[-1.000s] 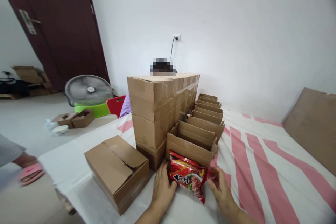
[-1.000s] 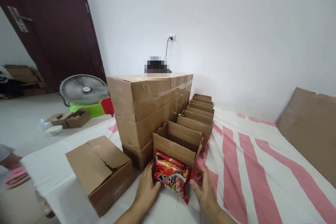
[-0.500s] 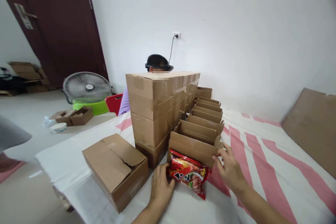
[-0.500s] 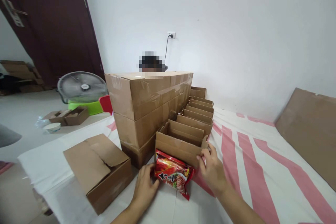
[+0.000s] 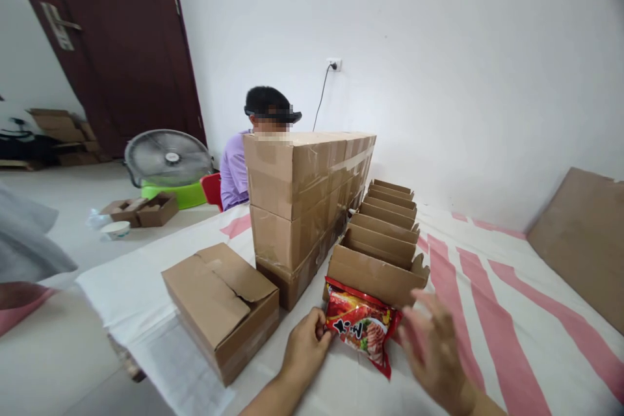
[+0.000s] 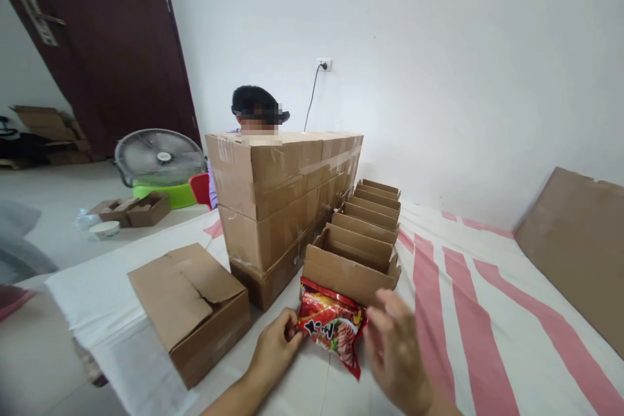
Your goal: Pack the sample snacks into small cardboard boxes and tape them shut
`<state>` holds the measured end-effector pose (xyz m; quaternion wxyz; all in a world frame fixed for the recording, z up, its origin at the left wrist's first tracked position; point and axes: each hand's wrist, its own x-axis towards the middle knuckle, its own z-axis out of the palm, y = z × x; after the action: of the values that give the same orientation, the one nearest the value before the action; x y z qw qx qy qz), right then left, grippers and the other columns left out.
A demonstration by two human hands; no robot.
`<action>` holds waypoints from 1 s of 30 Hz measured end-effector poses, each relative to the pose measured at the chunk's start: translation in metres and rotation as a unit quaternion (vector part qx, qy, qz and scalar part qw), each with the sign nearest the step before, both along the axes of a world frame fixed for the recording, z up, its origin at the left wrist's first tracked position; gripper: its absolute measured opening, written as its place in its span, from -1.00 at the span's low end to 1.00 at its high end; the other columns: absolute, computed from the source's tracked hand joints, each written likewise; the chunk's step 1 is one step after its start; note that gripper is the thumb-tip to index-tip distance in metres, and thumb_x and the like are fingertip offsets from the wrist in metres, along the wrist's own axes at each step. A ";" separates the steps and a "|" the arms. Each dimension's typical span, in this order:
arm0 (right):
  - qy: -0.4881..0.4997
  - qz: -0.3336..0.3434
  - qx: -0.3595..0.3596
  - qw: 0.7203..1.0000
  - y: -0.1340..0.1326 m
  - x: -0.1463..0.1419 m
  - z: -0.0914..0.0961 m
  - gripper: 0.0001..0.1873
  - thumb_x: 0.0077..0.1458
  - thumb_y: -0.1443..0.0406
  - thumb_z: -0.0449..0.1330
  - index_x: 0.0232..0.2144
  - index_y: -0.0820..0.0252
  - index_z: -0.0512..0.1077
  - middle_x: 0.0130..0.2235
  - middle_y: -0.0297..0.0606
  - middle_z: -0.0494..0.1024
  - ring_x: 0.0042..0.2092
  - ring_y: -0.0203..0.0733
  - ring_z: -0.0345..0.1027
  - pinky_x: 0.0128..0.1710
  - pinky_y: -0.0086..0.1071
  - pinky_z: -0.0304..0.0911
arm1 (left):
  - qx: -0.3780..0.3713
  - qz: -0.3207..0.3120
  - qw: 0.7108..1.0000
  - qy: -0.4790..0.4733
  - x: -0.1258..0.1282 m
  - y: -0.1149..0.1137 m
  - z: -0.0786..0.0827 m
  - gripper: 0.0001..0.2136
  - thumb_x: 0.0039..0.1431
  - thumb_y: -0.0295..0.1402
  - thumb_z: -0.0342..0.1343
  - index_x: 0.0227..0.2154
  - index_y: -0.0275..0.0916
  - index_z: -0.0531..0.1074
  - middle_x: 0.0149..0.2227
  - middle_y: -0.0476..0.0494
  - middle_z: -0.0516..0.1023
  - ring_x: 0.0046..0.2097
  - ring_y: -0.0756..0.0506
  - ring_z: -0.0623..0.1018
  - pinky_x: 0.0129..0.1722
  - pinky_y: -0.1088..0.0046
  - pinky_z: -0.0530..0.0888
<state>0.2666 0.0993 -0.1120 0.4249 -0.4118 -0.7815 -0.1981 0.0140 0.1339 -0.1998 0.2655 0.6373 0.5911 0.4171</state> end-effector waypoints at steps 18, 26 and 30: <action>-0.257 0.053 -0.010 0.965 0.040 -0.034 -0.073 -0.61 0.20 0.29 0.16 0.08 -0.05 0.43 0.04 -0.34 0.56 0.05 -0.08 0.29 0.10 -0.21 0.01 | 0.039 -0.081 0.995 -0.032 -0.004 0.000 -0.004 -0.57 0.01 -0.45 0.11 0.01 -0.22 0.41 -0.07 -0.23 0.57 -0.06 -0.19 0.55 0.03 0.22 0.46; -0.234 0.050 -0.003 0.971 0.068 -0.031 -0.086 -0.65 0.20 0.26 0.18 0.04 -0.08 0.46 0.03 -0.38 0.57 0.05 -0.09 0.26 0.13 -0.16 -0.04 | 0.036 -0.081 0.996 -0.015 -0.004 0.001 -0.005 -0.60 0.03 -0.45 0.06 0.00 -0.23 0.37 -0.04 -0.26 0.53 -0.01 -0.20 0.53 0.04 0.17 0.47; -0.235 0.039 -0.014 0.971 0.081 -0.030 -0.085 -0.64 0.20 0.29 0.16 0.05 -0.11 0.45 0.04 -0.40 0.56 0.06 -0.07 0.24 0.13 -0.15 -0.06 | 0.036 -0.098 0.994 0.012 -0.004 -0.001 0.001 -0.68 0.03 -0.49 0.02 -0.10 -0.24 0.39 -0.12 -0.24 0.53 -0.07 -0.20 0.52 -0.01 0.19 0.46</action>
<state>0.2366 0.1800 -0.1970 0.2312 -0.3289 -0.8776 -0.2611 0.0102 0.1327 -0.1991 0.2748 0.7065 0.5137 0.4019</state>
